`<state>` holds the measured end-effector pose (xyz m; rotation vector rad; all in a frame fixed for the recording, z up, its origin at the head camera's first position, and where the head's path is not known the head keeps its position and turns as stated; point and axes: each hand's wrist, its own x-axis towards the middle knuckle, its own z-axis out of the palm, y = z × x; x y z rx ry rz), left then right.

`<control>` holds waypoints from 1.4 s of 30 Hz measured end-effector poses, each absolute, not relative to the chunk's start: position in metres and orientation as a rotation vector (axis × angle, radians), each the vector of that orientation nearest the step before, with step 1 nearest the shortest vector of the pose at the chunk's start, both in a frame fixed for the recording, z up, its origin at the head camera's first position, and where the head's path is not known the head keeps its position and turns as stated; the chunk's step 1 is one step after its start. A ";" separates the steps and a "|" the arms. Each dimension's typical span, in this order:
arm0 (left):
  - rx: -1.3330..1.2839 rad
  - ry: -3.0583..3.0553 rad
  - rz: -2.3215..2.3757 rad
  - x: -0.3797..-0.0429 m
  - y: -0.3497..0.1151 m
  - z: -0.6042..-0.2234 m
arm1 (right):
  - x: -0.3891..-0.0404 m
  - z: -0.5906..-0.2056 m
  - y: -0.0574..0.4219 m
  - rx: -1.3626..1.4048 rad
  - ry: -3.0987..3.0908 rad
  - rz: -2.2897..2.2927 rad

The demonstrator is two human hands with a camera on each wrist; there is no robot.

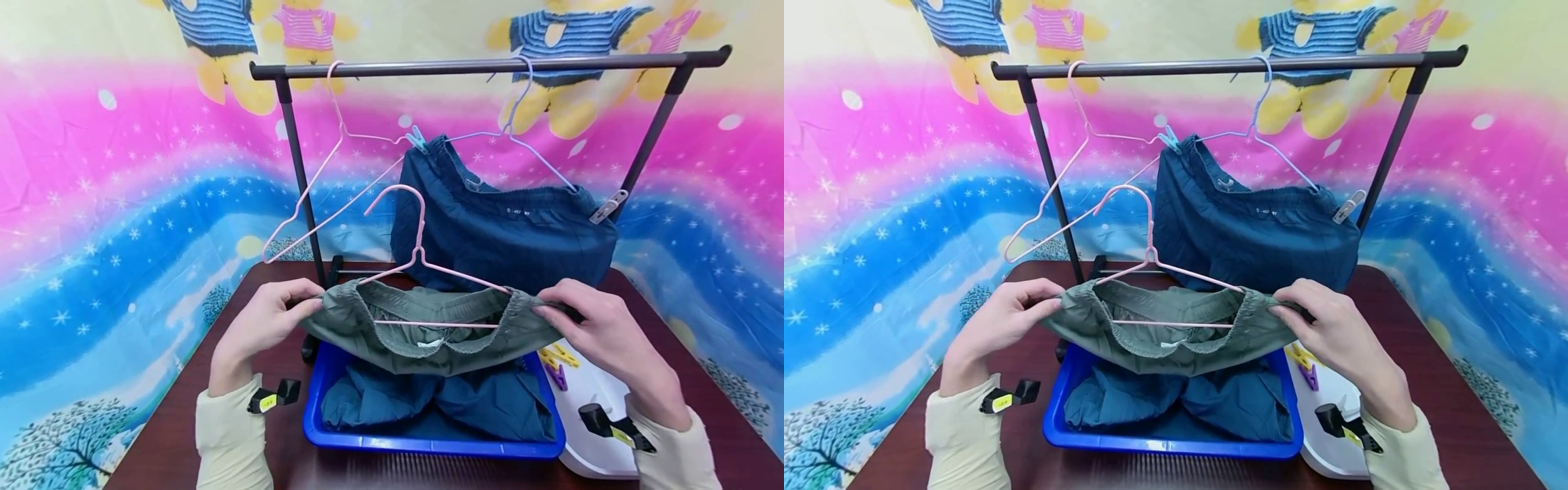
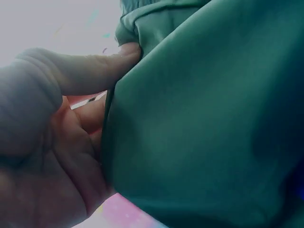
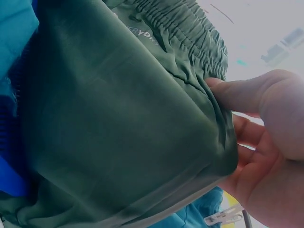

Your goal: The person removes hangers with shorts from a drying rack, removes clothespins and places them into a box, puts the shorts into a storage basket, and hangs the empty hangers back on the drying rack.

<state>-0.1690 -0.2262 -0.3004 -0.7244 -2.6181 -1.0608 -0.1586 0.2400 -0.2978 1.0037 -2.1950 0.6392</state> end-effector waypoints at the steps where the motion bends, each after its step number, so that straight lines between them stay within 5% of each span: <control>1: -0.725 -2.625 -1.053 -0.170 -0.225 -0.301 | -0.158 -0.298 0.239 1.006 -2.193 0.644; 42: -0.821 -2.572 -1.078 -0.155 -0.193 -0.292 | -0.145 -0.301 0.211 1.160 -2.191 0.664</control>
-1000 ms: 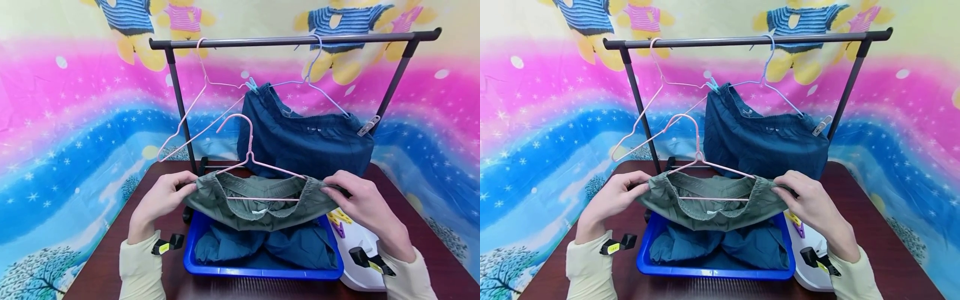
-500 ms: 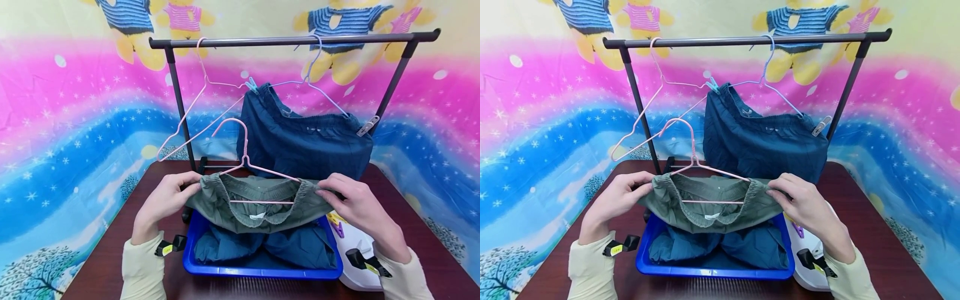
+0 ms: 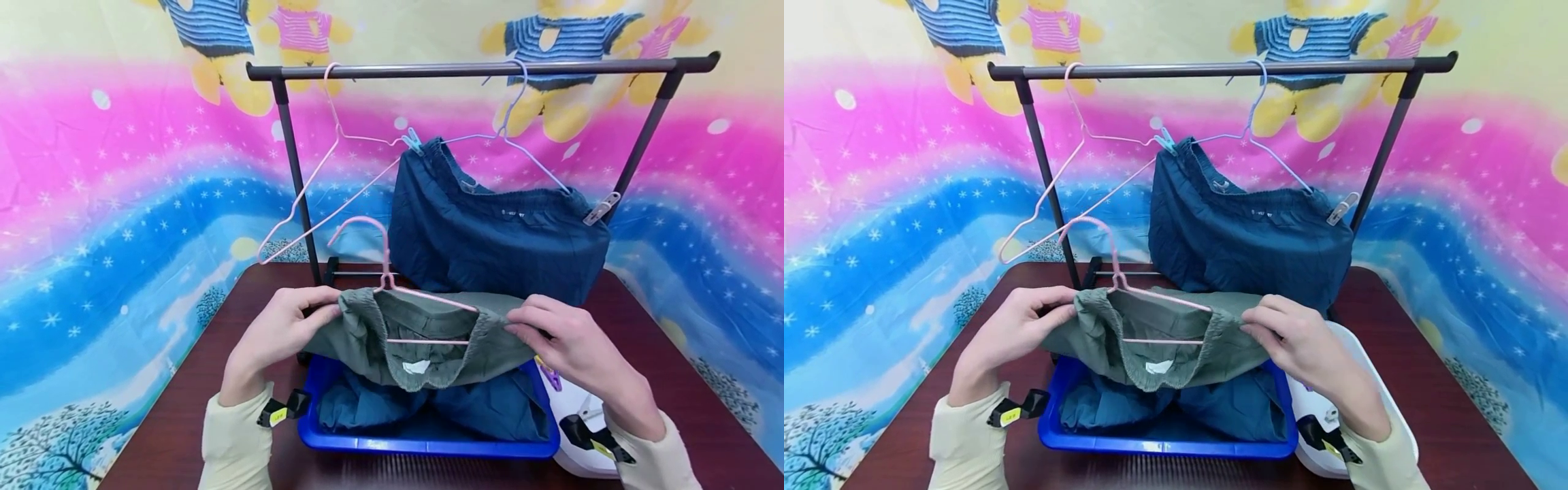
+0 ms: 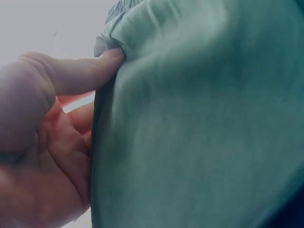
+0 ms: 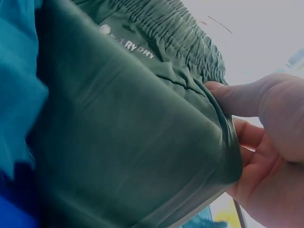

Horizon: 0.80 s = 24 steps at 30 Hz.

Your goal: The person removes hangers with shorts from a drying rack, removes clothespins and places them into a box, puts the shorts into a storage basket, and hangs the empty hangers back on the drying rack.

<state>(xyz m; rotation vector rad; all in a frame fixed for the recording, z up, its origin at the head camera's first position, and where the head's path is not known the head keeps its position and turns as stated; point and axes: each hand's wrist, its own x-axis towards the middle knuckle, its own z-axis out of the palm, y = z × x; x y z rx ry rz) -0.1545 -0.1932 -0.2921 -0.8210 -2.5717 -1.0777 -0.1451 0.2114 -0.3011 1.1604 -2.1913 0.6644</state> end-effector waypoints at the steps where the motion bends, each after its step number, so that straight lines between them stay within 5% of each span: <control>1: -0.844 -2.567 -1.075 -0.154 -0.191 -0.292 | -0.145 -0.301 0.210 1.172 -2.193 0.658; 24: -0.818 -2.244 -1.185 -0.147 -0.198 -0.287 | -0.137 -0.289 0.225 1.029 -2.201 0.641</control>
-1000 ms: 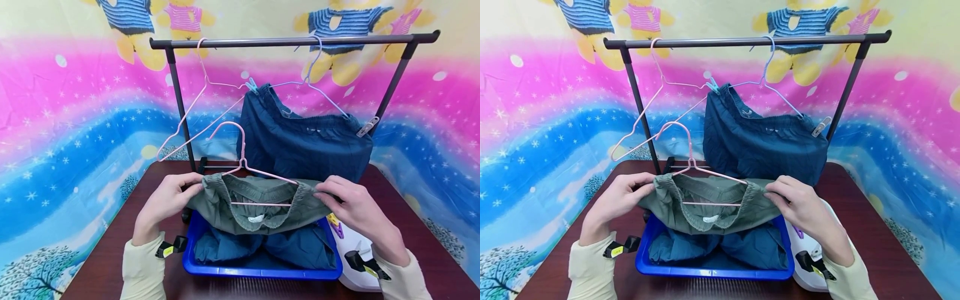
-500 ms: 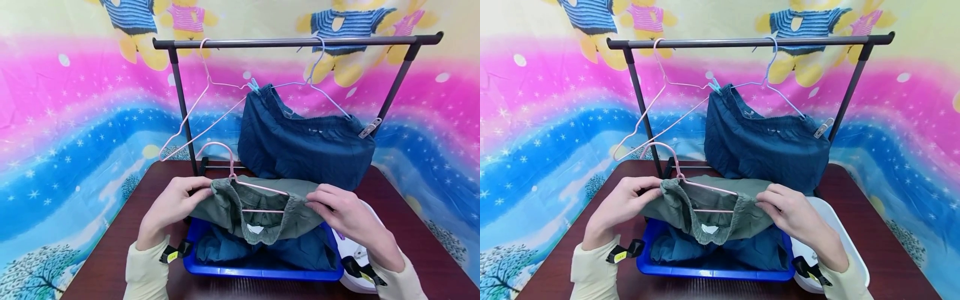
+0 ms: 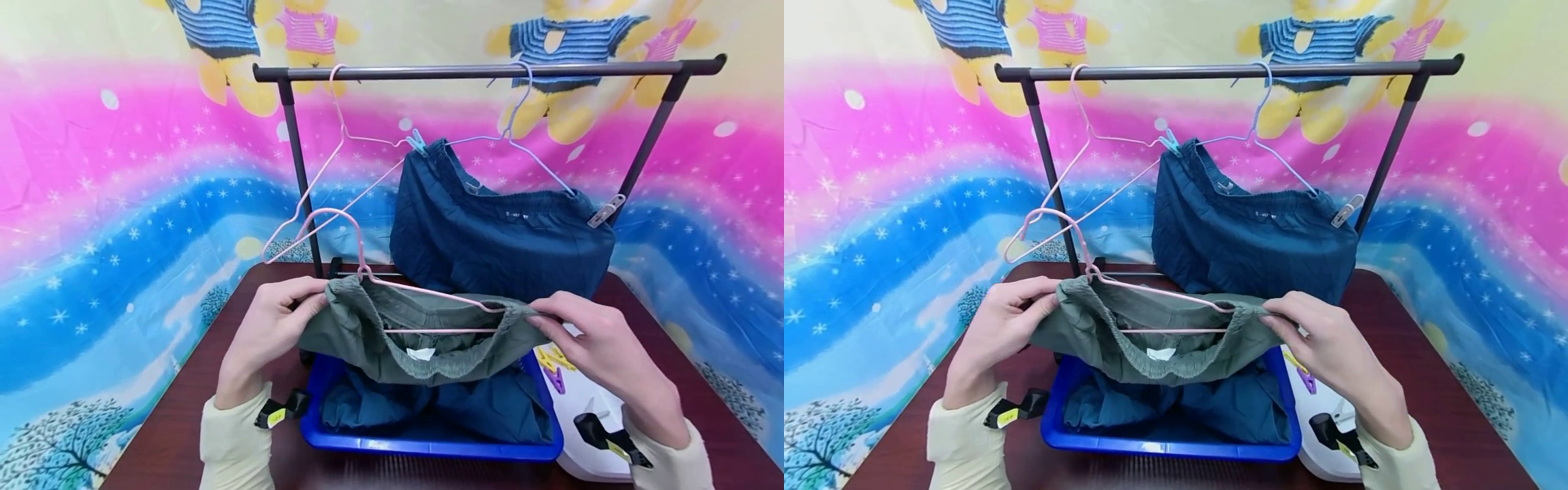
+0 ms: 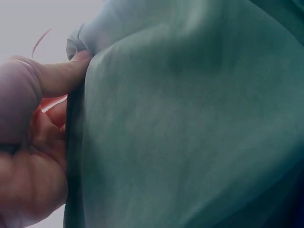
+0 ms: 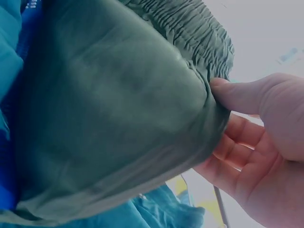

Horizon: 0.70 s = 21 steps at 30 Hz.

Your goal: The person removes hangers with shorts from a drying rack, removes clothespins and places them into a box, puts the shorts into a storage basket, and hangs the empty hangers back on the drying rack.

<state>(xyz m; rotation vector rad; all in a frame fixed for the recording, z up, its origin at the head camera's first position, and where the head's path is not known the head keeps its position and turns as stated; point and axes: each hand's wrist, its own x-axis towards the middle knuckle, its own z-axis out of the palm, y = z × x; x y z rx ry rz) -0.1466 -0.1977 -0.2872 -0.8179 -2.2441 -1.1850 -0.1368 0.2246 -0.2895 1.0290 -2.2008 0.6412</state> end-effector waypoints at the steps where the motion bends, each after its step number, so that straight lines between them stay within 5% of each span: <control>1: -0.818 -2.231 -1.186 -0.146 -0.199 -0.287 | -0.137 -0.289 0.226 1.022 -2.195 0.641; 21: -0.796 -2.209 -1.259 -0.147 -0.209 -0.286 | -0.149 -0.291 0.254 0.806 -2.372 0.554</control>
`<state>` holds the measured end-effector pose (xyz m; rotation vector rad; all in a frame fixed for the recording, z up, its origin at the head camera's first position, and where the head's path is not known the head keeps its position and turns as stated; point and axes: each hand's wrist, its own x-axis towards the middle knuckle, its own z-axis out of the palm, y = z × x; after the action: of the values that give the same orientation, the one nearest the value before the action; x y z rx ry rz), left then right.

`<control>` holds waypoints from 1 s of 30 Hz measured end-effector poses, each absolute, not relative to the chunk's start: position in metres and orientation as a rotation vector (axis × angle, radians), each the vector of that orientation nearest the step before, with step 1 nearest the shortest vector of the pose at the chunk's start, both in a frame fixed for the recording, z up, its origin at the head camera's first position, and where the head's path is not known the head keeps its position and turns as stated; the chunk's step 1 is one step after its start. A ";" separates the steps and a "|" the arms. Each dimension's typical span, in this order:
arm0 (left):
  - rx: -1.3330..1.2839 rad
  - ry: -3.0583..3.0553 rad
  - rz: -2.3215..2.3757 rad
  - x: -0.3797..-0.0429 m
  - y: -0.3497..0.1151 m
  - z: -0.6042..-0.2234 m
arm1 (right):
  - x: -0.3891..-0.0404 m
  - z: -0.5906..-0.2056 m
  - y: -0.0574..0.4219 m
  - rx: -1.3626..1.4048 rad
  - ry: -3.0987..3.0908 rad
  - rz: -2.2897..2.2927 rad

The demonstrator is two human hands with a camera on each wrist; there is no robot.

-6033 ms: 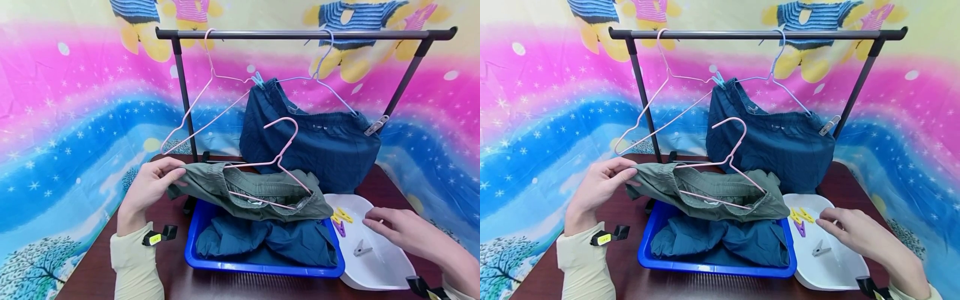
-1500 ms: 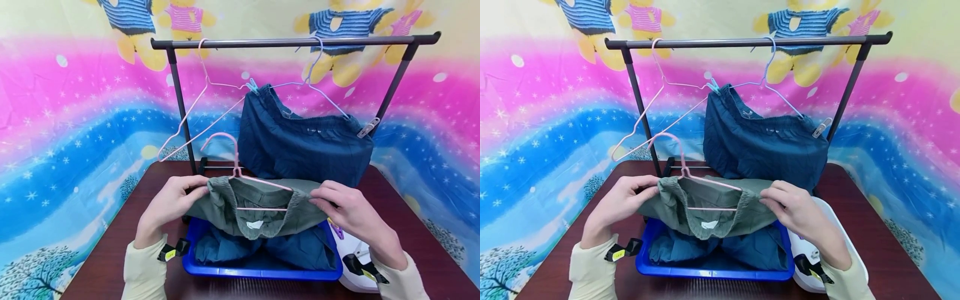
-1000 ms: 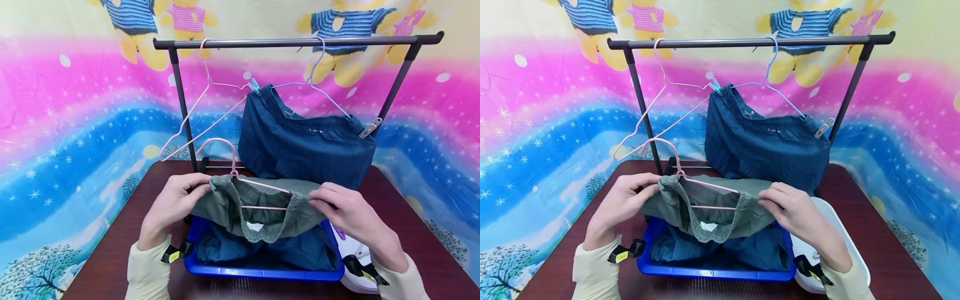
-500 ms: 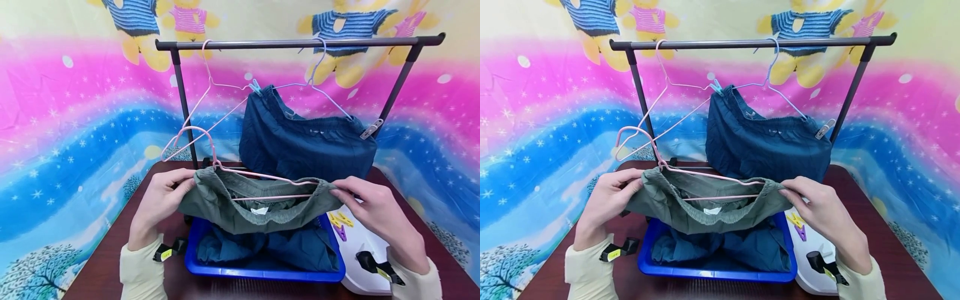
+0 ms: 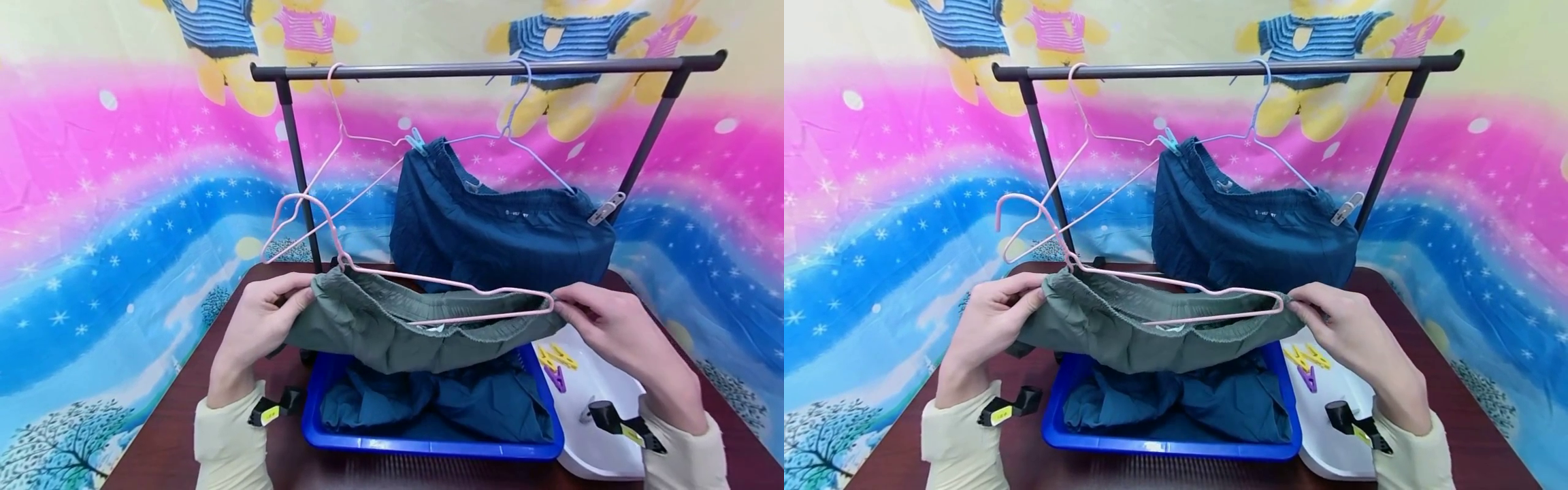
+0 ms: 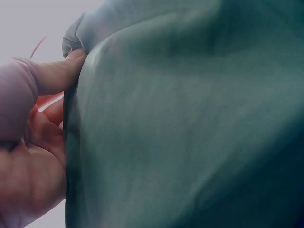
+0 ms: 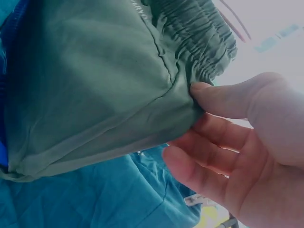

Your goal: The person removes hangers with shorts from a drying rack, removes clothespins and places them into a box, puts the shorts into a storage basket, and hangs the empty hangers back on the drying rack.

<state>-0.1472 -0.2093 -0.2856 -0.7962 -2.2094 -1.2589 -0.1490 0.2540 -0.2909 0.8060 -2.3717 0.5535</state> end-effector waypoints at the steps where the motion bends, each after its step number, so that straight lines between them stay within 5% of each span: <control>1: -0.798 -2.209 -1.260 -0.147 -0.208 -0.286 | -0.149 -0.291 0.253 0.813 -2.390 0.551; 30: -0.840 -2.295 -1.294 -0.152 -0.191 -0.289 | -0.131 -0.286 0.243 0.794 -2.315 0.697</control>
<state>-0.1517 -0.1914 -0.2895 -0.8399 -2.2949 -1.2939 -0.1309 0.2431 -0.2858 0.7935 -2.3153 0.6965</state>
